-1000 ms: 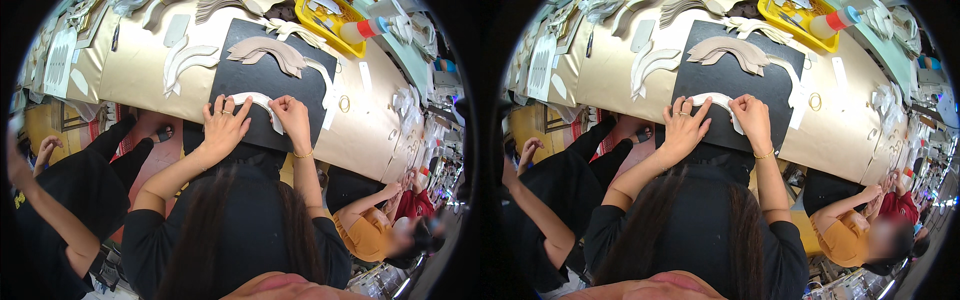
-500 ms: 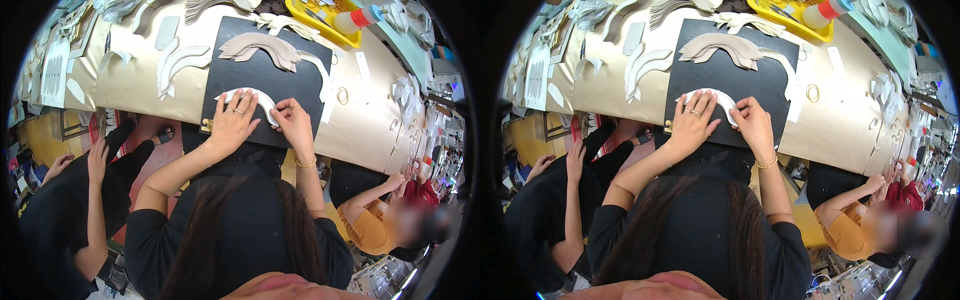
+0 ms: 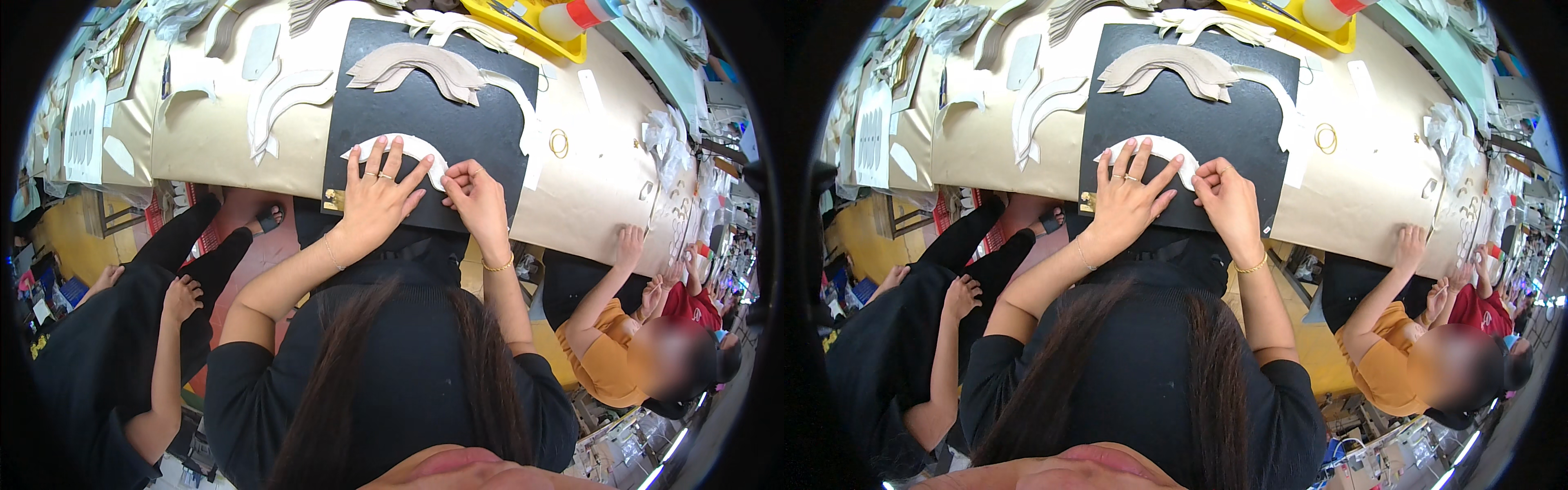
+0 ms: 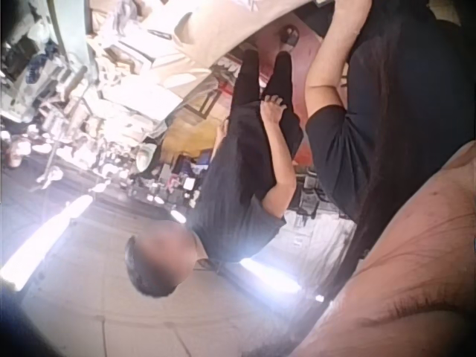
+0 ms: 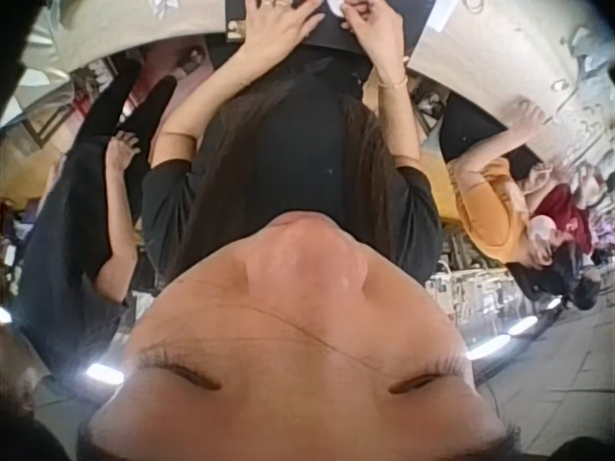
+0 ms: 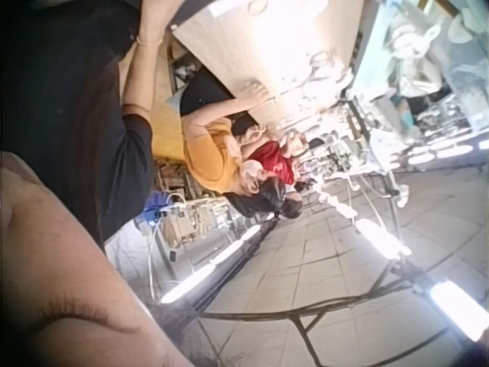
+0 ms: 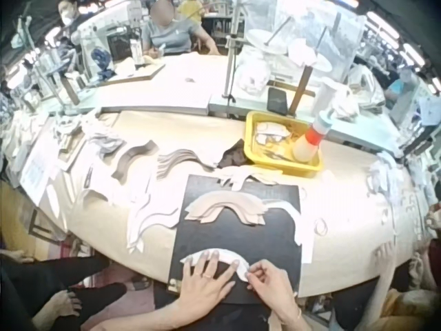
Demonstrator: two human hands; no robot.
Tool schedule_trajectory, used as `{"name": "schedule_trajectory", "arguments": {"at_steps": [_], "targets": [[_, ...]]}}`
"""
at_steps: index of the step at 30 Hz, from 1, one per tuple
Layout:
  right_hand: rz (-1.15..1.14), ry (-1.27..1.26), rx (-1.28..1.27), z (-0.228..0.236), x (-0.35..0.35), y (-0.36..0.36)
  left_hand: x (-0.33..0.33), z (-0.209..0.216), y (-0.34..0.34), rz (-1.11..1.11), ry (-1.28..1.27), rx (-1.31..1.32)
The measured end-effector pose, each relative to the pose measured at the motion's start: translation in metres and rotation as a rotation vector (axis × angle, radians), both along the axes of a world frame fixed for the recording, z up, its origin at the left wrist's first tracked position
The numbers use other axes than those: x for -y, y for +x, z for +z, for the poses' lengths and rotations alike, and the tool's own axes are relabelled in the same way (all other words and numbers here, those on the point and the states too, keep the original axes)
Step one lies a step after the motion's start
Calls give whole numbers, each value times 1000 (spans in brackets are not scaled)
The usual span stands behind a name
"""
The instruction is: The person arranges and aligns multiple white and beige leather cutouts on a black board at a workbench. They repeatedly pick up pieces, position them, and press them down by hand to form a layered pattern.
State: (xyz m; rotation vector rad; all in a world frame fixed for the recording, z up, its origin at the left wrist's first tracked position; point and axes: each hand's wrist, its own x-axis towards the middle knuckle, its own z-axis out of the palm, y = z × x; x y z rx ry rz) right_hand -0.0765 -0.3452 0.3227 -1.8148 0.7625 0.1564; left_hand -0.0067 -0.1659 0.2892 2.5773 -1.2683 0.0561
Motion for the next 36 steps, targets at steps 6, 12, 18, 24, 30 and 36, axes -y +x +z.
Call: {"name": "schedule_trajectory", "arguments": {"at_steps": [6,12,18,24,30,36], "targets": [[163,-237,-48,2,1,0,1,4,2,-32,24,52],[391,-394,-122,20,18,-12,1,16,28,-72,-56,-79],[325,-513,165,15,9,-4,0,15,51,65,-222,-137],[409,-730,268,1,-1,5,-2,14,51,85,-359,-216],[472,-776,240,3,2,4,-10,15,48,33,-389,-252],[502,-826,209,1,1,0,-23,12,49,43,-437,-320]]}}
